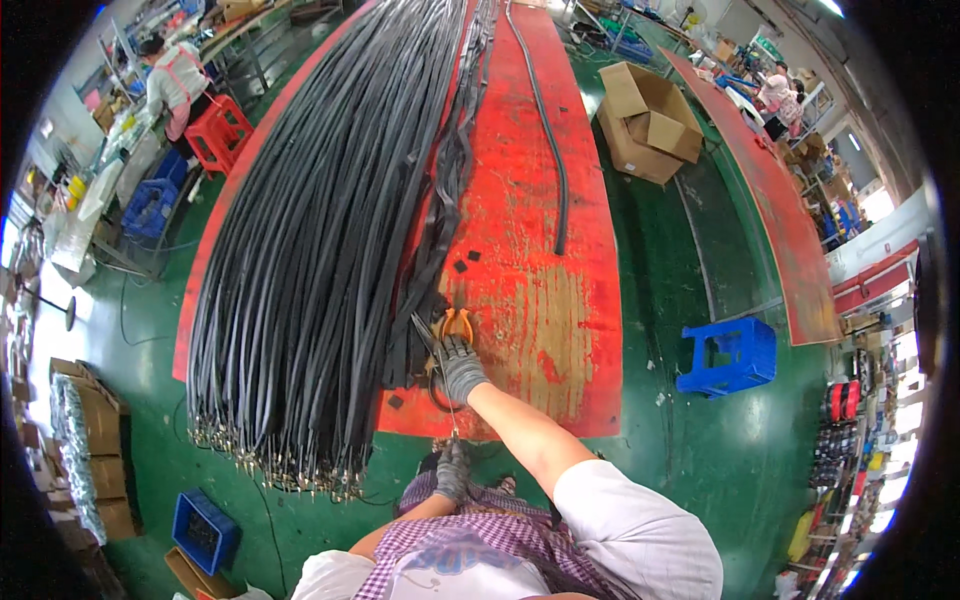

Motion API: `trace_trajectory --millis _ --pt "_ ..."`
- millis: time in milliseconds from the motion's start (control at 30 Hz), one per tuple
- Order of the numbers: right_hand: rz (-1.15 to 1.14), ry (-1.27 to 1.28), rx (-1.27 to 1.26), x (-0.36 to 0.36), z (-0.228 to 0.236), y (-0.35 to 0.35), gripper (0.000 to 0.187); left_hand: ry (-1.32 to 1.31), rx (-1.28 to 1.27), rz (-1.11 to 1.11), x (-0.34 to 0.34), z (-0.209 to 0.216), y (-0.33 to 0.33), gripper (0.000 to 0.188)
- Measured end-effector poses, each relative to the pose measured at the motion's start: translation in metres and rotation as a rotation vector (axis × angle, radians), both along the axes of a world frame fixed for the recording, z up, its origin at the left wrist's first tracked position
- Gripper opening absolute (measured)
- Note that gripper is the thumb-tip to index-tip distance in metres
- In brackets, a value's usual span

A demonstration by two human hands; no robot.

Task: The person strips the outer insulation from black cables using pliers and a knife, then cuts the cables to length. The person works at a red table in a workshop, handling multiple cables and tools.

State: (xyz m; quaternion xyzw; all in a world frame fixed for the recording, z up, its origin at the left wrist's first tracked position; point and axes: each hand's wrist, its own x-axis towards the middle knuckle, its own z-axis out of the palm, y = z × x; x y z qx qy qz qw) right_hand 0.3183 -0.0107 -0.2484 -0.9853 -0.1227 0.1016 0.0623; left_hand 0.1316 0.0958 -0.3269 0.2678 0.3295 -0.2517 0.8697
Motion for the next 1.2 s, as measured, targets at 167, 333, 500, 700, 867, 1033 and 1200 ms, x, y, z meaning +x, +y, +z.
trace_trajectory --millis 167,333,500,700,867,1033,1200 --pt "0.010 -0.040 0.079 0.002 0.054 0.010 0.053 0.400 -0.785 0.415 -0.008 -0.107 0.029 0.022" --pt "-0.497 0.052 0.317 -0.096 0.018 -0.075 0.035 -0.109 0.431 -0.127 -0.005 0.058 -0.035 0.017" --pt "-0.457 0.073 0.189 -0.266 0.016 -0.129 0.032 0.568 -1.119 0.335 -0.017 0.003 -0.043 0.015" --pt "-0.833 1.025 0.071 -0.484 -0.063 -0.192 0.034 0.942 -1.405 0.496 -0.049 0.047 -0.078 0.020" --pt "-0.793 1.190 0.109 -0.598 -0.119 -0.220 0.039 1.316 -1.458 1.035 -0.087 0.107 -0.104 0.025" --pt "-1.057 0.829 0.226 -0.548 -0.085 -0.220 0.040 1.293 -1.735 1.010 -0.104 0.039 -0.092 0.031" --pt "-1.004 0.594 0.351 -0.519 -0.073 -0.226 0.043 0.658 -1.401 0.279 -0.131 0.030 -0.119 0.025"
